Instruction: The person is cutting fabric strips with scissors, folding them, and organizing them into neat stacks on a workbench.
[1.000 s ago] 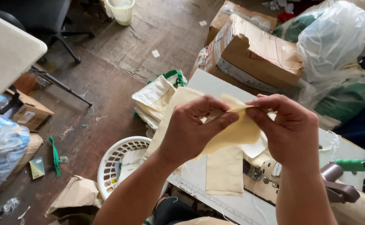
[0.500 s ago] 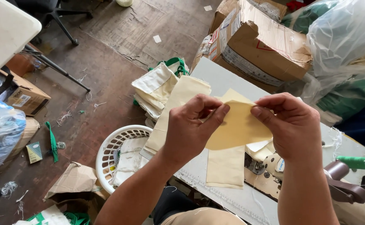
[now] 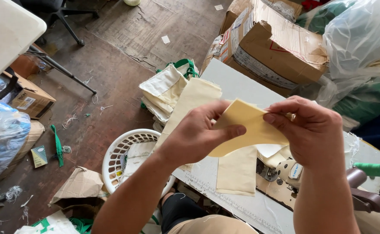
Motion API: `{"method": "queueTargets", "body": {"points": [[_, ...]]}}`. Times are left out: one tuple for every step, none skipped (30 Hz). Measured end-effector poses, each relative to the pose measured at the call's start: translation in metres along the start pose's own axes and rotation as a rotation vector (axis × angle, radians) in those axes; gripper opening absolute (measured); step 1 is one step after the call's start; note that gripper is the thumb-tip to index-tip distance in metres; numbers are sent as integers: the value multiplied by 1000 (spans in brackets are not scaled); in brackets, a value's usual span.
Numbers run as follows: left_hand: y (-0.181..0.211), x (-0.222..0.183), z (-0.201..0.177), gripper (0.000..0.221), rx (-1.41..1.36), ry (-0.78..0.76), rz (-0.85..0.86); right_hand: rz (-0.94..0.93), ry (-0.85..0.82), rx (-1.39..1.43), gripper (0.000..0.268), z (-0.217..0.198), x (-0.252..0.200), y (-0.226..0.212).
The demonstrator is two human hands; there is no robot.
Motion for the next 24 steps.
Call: {"method": "queueTargets", "body": {"points": [[-2,0,3,36,4,-2,-3,2,2,4,8,-5,4,5],[2,1,8,28,27,-63,142,-165,-41,88,15,-10,6,2],[7,1,14,21,50,-126,285,-331,-79,174,24,-15,6,1],[16,0,18,21,54,-130,279,-328,-74,179,24,-19,17,13],[25,-1,23,26,14,-148,276,-284,-327,478,57,-15,25,26],[35,-2,28,30,-26,-165,273,-231,-580,777,97,-13,32,37],[38,2,29,30,-19,-175,274,-240,-572,779,97,-6,29,45],[43,7,29,30,-55,-138,280,-187,-608,810,92,3,26,55],[46,10,27,30,-89,-92,283,-131,-650,845,86,14,23,66],[55,18,29,30,-80,-94,282,-137,-649,852,86,23,18,77],[61,26,22,33,-37,48,219,-44,-714,906,78,38,12,89],[67,33,14,36,8,189,156,51,-778,958,71,54,5,102],[59,47,9,36,14,186,148,52,-773,969,71,59,0,116],[51,61,-1,31,-88,286,168,152,-830,1018,63,68,-7,132],[42,74,-11,27,-195,386,191,254,-886,1060,56,76,-13,148],[30,85,-18,27,-194,384,185,257,-881,1065,56,77,-23,148],[18,96,-25,18,-224,399,224,405,-778,1084,51,78,-31,157],[5,106,-33,11,-254,414,263,551,-670,1098,47,79,-40,167],[-11,115,-38,11,-261,417,243,570,-661,1102,47,74,-50,172],[-29,124,-45,10,-205,461,204,751,-501,1048,45,68,-59,189],[-49,133,-50,10,-153,499,159,932,-334,982,44,58,-72,204],[-72,141,-50,10,-164,496,135,955,-317,981,44,54,-78,212],[-96,149,-49,8,-154,497,105,1055,-223,973,46,47,-87,224],[-119,158,-47,11,-143,497,75,1154,-127,964,47,39,-96,235]]}}
Point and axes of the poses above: each hand's wrist, its own x-axis towards the middle knuckle, its own z-axis out of the palm, y = z × x, the point moved 5 cm from there along x, towards the middle knuckle, and after that the axes turned 11 degrees about z, right-handed, at the moved point
